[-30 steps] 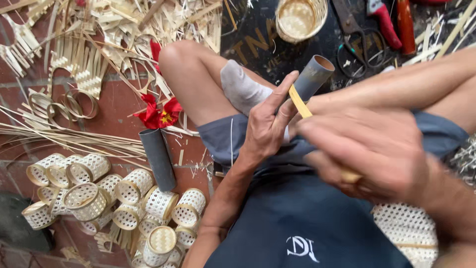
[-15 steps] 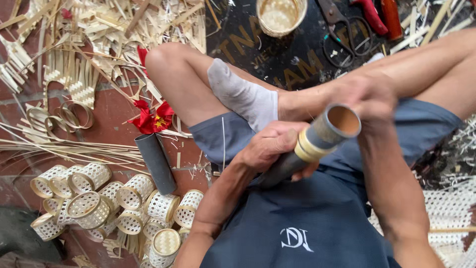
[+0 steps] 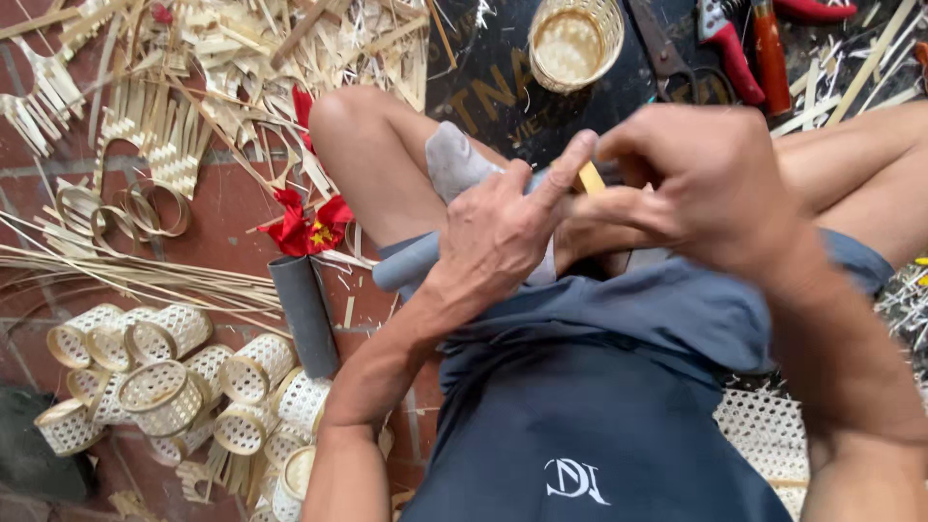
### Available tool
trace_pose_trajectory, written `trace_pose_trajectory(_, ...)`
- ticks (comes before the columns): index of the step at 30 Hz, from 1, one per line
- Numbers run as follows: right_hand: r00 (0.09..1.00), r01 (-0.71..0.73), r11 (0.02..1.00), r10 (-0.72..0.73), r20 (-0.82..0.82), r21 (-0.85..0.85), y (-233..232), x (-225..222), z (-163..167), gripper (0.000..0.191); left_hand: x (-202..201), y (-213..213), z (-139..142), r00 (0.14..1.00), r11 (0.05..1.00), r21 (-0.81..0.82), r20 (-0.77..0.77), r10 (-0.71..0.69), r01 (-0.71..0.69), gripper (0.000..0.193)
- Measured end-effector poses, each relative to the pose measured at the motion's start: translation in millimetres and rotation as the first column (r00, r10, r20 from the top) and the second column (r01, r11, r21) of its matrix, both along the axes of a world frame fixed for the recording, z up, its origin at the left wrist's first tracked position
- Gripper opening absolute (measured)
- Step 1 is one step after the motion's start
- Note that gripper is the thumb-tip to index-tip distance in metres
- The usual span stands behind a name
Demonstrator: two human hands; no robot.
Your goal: The person sits on the workshop floor and cuts a woven bamboo sheet with scissors, wraps thin bamboo strips around a cylindrical woven basket body, trims a bamboo strip with a knife, fits the rim rings, presses a woven circular base into the bottom, and sets the finished basket aside with others.
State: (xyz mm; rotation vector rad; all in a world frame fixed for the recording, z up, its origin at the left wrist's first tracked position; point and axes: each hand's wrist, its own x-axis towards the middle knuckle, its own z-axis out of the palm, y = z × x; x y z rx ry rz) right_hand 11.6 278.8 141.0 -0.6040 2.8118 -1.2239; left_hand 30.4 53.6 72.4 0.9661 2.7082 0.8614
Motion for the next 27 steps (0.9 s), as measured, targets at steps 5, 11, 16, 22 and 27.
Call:
trace_pose_trajectory(5,0.902,0.372,0.928,-0.354,0.246,-0.029,-11,42,-53,0.018,-6,20,-6,0.941,0.984,-0.06,-0.308,0.14,-0.166,0.057)
trace_pose_trajectory(11,0.913,0.401,0.898,-0.375,0.16,-0.18,1,79,-71,0.017,18,10,-18,0.972,0.913,0.341,0.152,0.18,-0.222,0.043)
trace_pose_trajectory(16,0.9,0.434,0.676,-0.299,0.317,-0.595,-1,96,-77,0.06,41,3,-34,0.656,0.752,0.575,0.709,-0.261,-0.323,0.035)
trace_pose_trajectory(22,0.998,-0.01,0.736,0.05,0.041,-0.677,-1,84,-66,0.048,60,-3,-54,0.008,0.654,0.541,0.774,-0.633,-0.529,0.043)
trace_pose_trajectory(27,0.963,-0.268,0.741,0.224,-0.149,-0.616,-20,54,-68,0.035,56,-15,-68,-0.196,0.578,0.504,0.62,-0.76,-0.642,0.045)
